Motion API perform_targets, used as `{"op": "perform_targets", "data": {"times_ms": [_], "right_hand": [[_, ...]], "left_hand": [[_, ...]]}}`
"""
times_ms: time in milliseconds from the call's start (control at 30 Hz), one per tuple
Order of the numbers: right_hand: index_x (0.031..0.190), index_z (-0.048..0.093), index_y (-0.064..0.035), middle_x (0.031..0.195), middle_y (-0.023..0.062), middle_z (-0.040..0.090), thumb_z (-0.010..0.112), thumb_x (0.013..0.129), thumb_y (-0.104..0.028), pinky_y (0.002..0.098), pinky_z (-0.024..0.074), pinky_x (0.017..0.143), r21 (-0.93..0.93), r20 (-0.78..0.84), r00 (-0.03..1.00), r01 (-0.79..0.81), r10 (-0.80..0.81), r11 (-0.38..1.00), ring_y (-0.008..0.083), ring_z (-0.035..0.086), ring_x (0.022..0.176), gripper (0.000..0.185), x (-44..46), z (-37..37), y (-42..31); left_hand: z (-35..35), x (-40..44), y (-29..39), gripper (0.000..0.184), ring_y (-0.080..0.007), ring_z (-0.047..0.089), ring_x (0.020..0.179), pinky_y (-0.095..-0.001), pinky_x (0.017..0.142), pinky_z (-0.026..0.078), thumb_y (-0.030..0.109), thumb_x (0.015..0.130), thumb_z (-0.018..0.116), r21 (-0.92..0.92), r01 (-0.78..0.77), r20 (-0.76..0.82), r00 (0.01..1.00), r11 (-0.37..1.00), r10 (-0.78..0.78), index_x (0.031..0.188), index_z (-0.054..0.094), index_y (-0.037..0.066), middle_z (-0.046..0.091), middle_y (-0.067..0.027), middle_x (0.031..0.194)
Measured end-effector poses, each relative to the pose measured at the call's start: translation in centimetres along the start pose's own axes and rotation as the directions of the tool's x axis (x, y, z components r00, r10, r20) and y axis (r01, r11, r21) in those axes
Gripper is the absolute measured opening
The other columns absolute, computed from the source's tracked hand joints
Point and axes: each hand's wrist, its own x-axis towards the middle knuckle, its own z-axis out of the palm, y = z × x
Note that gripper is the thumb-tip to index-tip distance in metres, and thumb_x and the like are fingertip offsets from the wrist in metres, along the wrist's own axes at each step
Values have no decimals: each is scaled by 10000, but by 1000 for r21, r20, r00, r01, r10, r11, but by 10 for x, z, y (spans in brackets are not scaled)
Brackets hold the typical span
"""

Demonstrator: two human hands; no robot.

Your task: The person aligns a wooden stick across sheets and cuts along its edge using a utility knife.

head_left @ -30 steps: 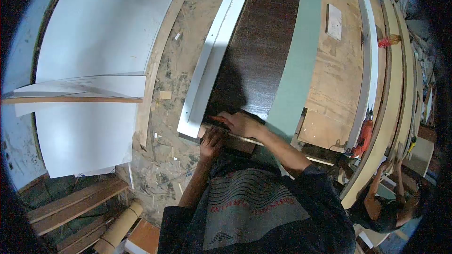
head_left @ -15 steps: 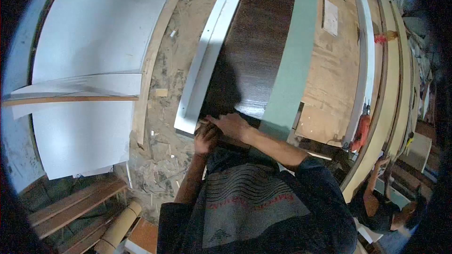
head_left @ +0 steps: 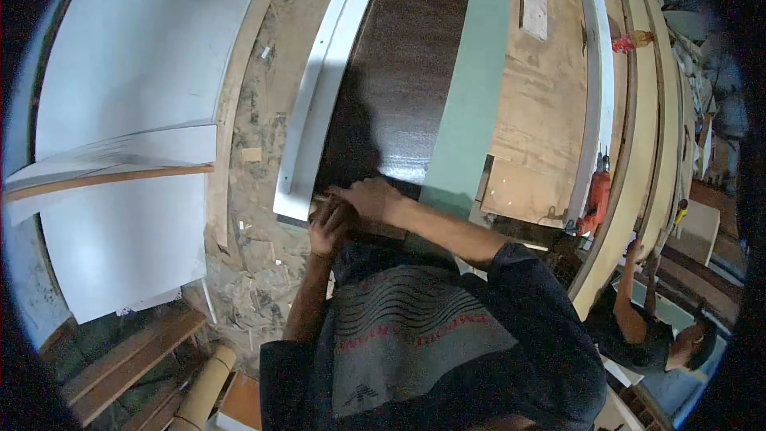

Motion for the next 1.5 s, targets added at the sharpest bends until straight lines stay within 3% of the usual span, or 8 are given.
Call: {"op": "perform_targets", "data": {"times_ms": [133,333,733,1000,1133,1233,1400,1500], "right_hand": [[1398,429,-225,924,217,665,580,839,-150,468,530,794,176,197,980,-40,4,984,382,660,865,584,8,-31,10],[1365,466,-212,998,198,667,607,819,-157,452,519,786,411,31,991,103,-127,906,365,655,887,567,12,-24,28],[1428,364,-251,903,166,676,589,826,-214,442,560,707,-37,130,990,65,-60,997,341,678,800,644,9,-20,1],[1445,339,-213,879,187,670,603,830,-265,462,559,703,15,164,986,-27,24,1000,349,678,775,671,3,-22,3],[1446,337,-209,845,188,664,573,848,-242,466,559,697,8,143,990,8,-9,1000,359,671,756,644,9,-15,0],[1448,336,-193,857,182,665,564,845,-225,452,559,698,17,131,991,39,-41,999,346,673,770,645,4,-23,-6],[1450,335,-162,945,175,657,573,826,-203,440,559,701,-73,227,973,-12,29,997,318,677,797,670,4,-26,-14],[1454,328,-154,977,174,649,562,827,-169,433,560,696,-64,250,968,-12,28,998,315,677,798,669,2,-31,-14]], "left_hand": [[-2,0,0,284,-396,609,1058,-442,866,515,203,801,645,-10,116,51,992,993,-115,1044,695,65,589,-202,1237],[-8,14,12,304,-368,626,1028,-416,830,531,211,784,677,55,52,57,997,997,-55,1064,691,91,604,-206,1205],[-14,26,20,255,-335,638,1027,-423,738,559,117,700,709,55,-147,-35,988,988,149,953,687,103,645,-158,1140],[-4,13,15,218,-333,637,1039,-420,792,546,129,676,707,-108,119,-62,990,987,-126,891,694,101,657,-143,1122],[3,2,2,184,-344,628,1055,-413,816,536,159,683,689,25,-35,-41,999,999,36,857,695,100,663,-119,1109],[3,0,5,174,-349,626,1057,-409,810,538,168,668,688,-267,291,36,956,919,-293,831,688,106,671,-96,1081],[-8,11,12,219,-351,612,1082,-424,840,528,147,649,707,105,-31,11,999,994,30,862,700,98,662,-118,1097],[-3,12,14,226,-343,619,1075,-420,845,526,150,661,711,-108,165,-64,983,980,-172,883,708,109,660,-120,1121]]}}
